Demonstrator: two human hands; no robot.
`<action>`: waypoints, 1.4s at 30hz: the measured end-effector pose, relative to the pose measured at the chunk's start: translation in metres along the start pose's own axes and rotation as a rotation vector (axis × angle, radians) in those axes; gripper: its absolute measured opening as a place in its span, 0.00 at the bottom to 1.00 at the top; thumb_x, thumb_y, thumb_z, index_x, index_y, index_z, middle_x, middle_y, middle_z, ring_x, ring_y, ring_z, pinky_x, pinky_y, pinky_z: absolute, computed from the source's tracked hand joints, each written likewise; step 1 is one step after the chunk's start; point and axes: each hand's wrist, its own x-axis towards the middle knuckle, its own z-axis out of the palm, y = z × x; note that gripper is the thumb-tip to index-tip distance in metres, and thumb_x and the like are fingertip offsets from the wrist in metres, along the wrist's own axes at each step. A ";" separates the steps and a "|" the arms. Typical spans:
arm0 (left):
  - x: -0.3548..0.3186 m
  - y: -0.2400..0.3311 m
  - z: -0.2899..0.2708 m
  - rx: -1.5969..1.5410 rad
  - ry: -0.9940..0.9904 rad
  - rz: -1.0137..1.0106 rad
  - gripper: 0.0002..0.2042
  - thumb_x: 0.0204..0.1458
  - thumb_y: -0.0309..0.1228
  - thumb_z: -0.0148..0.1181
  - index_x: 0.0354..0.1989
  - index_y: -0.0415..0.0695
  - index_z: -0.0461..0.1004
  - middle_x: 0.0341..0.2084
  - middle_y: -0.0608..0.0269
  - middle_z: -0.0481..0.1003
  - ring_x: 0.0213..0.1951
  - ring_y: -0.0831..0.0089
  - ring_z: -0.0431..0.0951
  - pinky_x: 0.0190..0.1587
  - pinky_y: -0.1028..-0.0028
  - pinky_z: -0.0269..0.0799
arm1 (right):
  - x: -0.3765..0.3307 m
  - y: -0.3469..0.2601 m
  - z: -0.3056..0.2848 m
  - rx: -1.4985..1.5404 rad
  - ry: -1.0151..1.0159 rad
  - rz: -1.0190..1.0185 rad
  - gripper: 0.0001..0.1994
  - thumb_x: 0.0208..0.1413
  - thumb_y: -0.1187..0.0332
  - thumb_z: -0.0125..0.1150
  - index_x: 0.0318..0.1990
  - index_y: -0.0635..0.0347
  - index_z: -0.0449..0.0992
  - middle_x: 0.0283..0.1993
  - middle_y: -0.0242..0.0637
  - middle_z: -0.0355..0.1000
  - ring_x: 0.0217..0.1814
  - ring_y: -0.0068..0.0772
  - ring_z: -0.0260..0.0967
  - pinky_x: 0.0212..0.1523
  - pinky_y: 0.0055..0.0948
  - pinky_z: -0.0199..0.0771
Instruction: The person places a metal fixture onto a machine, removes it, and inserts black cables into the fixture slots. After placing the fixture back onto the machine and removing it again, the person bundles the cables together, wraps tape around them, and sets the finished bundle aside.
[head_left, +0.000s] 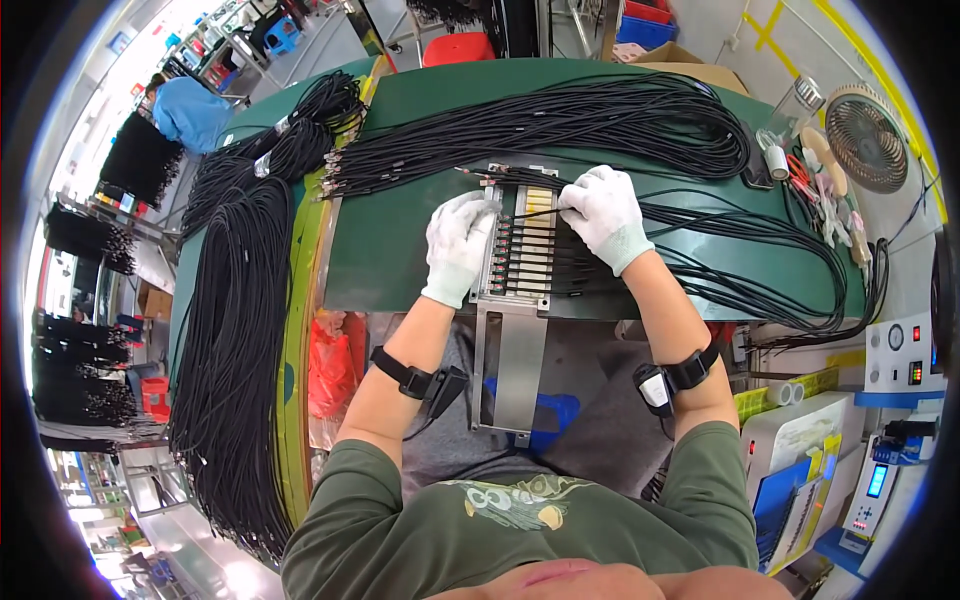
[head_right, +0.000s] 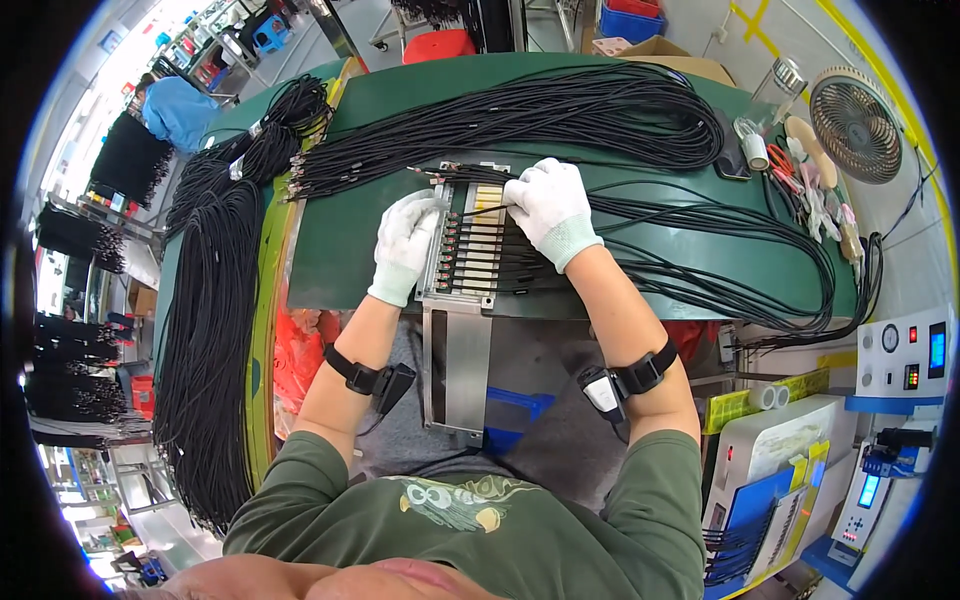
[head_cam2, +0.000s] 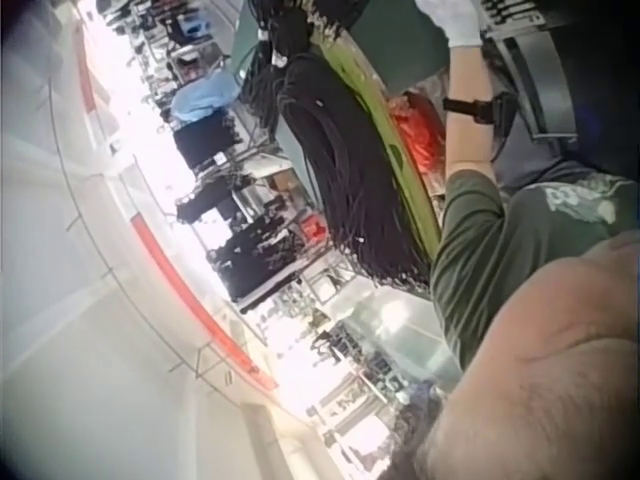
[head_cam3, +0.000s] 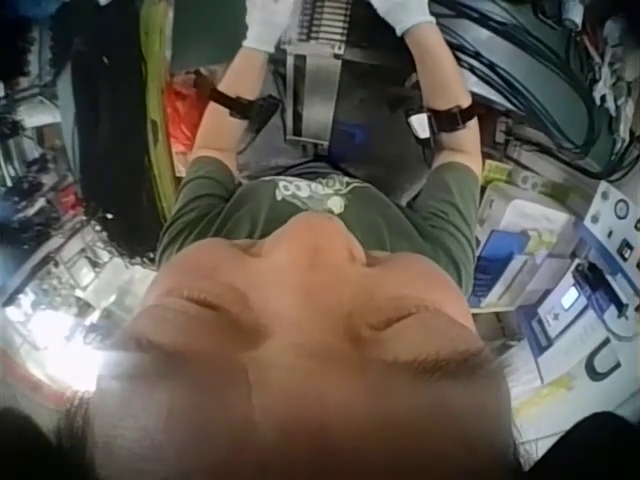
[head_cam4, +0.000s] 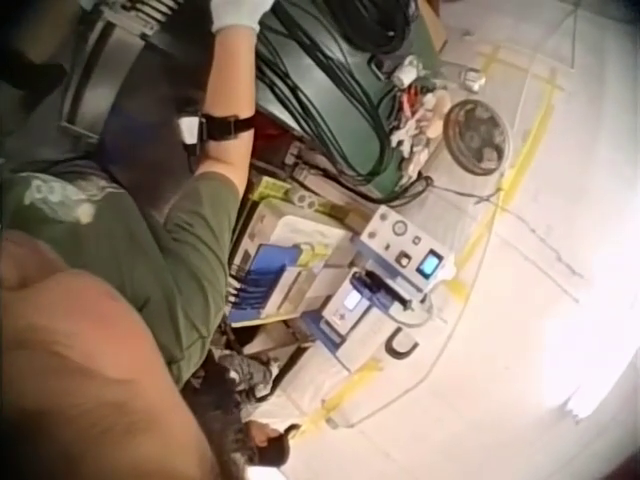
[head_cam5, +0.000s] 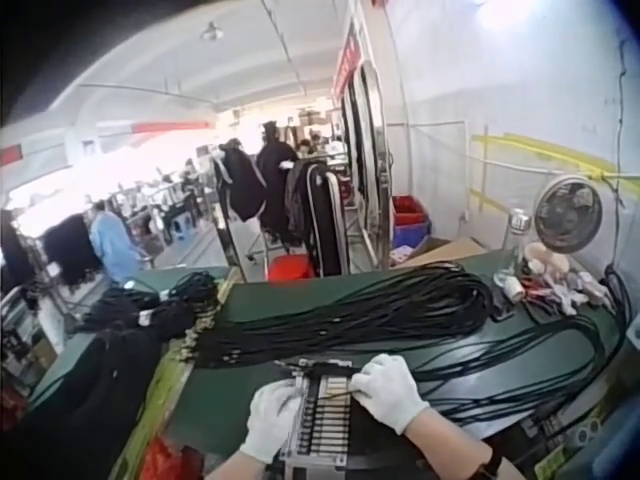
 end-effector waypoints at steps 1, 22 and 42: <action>0.000 0.006 0.001 0.028 -0.009 0.040 0.11 0.56 0.35 0.61 0.46 0.49 0.82 0.51 0.52 0.77 0.54 0.56 0.74 0.58 0.62 0.68 | 0.000 -0.002 0.000 -0.013 0.000 0.015 0.05 0.45 0.63 0.69 0.30 0.47 0.79 0.30 0.27 0.74 0.43 0.37 0.70 0.46 0.38 0.68; -0.014 0.030 -0.007 0.143 -0.191 0.278 0.12 0.49 0.41 0.65 0.42 0.57 0.85 0.37 0.69 0.77 0.54 0.53 0.67 0.60 0.55 0.60 | -0.015 0.068 -0.015 0.043 -0.150 0.365 0.11 0.50 0.54 0.65 0.35 0.46 0.85 0.35 0.33 0.79 0.44 0.43 0.74 0.46 0.41 0.74; 0.005 0.015 -0.009 0.035 0.289 0.196 0.10 0.52 0.39 0.64 0.34 0.45 0.78 0.44 0.53 0.77 0.51 0.49 0.72 0.58 0.54 0.64 | -0.003 0.026 -0.011 0.283 0.001 -0.022 0.06 0.45 0.62 0.71 0.29 0.50 0.82 0.30 0.32 0.75 0.39 0.42 0.71 0.40 0.39 0.71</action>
